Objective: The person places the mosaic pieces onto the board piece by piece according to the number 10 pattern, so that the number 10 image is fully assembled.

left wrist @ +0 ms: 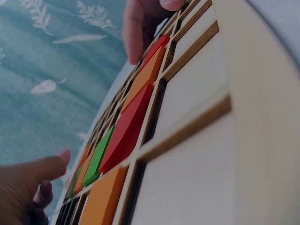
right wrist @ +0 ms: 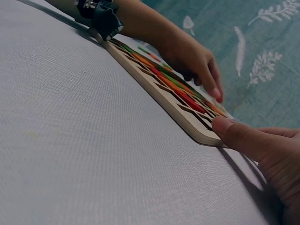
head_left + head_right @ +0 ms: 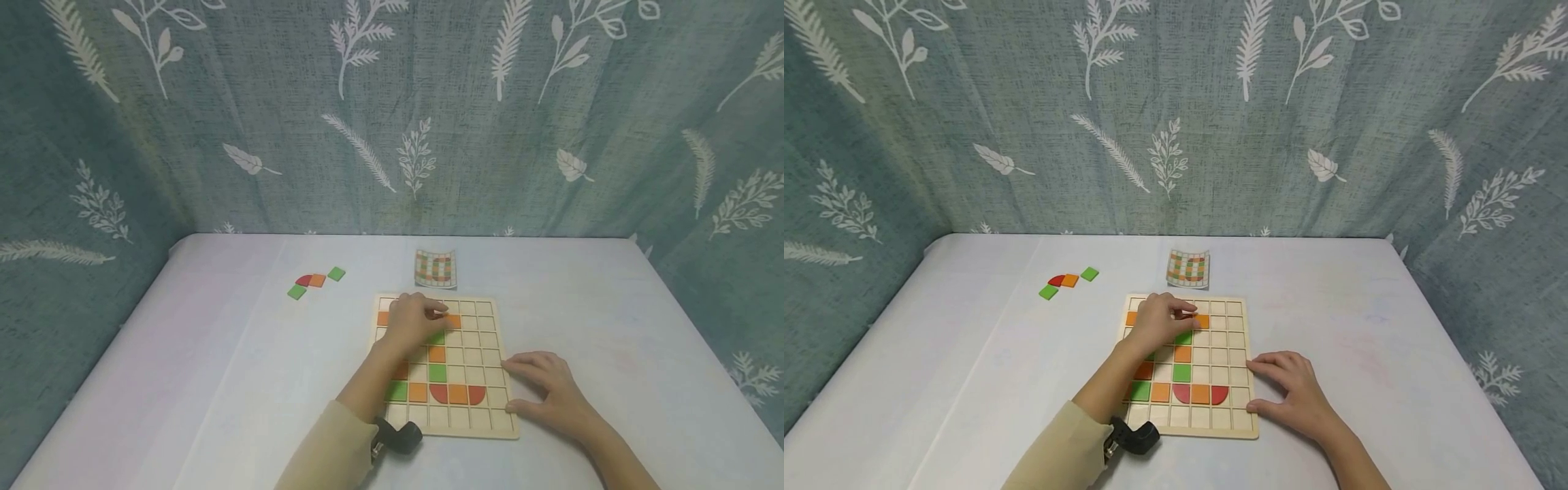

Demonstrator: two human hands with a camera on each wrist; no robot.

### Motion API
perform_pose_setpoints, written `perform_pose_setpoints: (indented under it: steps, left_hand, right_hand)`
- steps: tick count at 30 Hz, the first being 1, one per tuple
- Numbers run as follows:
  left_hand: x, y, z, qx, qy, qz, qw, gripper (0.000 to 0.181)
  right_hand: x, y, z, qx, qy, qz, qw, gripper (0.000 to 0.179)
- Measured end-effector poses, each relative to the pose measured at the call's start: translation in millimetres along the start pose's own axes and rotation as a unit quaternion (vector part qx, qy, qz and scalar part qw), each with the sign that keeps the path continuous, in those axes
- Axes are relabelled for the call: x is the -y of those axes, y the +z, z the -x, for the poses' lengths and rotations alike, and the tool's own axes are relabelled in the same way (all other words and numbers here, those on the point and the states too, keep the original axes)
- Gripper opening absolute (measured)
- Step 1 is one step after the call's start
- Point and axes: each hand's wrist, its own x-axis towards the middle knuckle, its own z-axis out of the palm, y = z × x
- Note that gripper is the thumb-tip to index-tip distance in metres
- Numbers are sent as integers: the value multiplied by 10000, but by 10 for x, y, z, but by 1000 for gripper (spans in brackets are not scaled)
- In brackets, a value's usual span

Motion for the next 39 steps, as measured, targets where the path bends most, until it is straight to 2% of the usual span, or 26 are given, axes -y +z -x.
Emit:
perform_pose_setpoints:
  steps: [9,16,20,24,27,32,39]
  left_hand:
    - [121,-245,72,-200,-171,564,9981,32]
    - [305,-482,173,-534,-682,912,9921,30]
    - [440,-614,228,-748,-946,831,9892,32]
    - [569,-758,287,-976,-1089,665,9870,34]
    - [675,-866,335,-1075,-1222,706,9841,35]
    - [856,-1058,432,-1218,-1487,823,9779,38]
    - [1141,-1319,559,-1645,-1823,508,9681,43]
  right_hand:
    - [-6,-8,-2,-39,-104,50,9999,58]
    - [8,-10,4,-87,-201,36,9998,59]
    - [5,-6,5,-116,-261,18,9996,59]
    - [-2,-1,4,-107,-234,35,9997,59]
    - [-8,3,3,-88,-214,33,9997,59]
    - [-14,7,2,-77,-208,24,9998,59]
    - [-17,9,-5,-64,-222,32,9997,59]
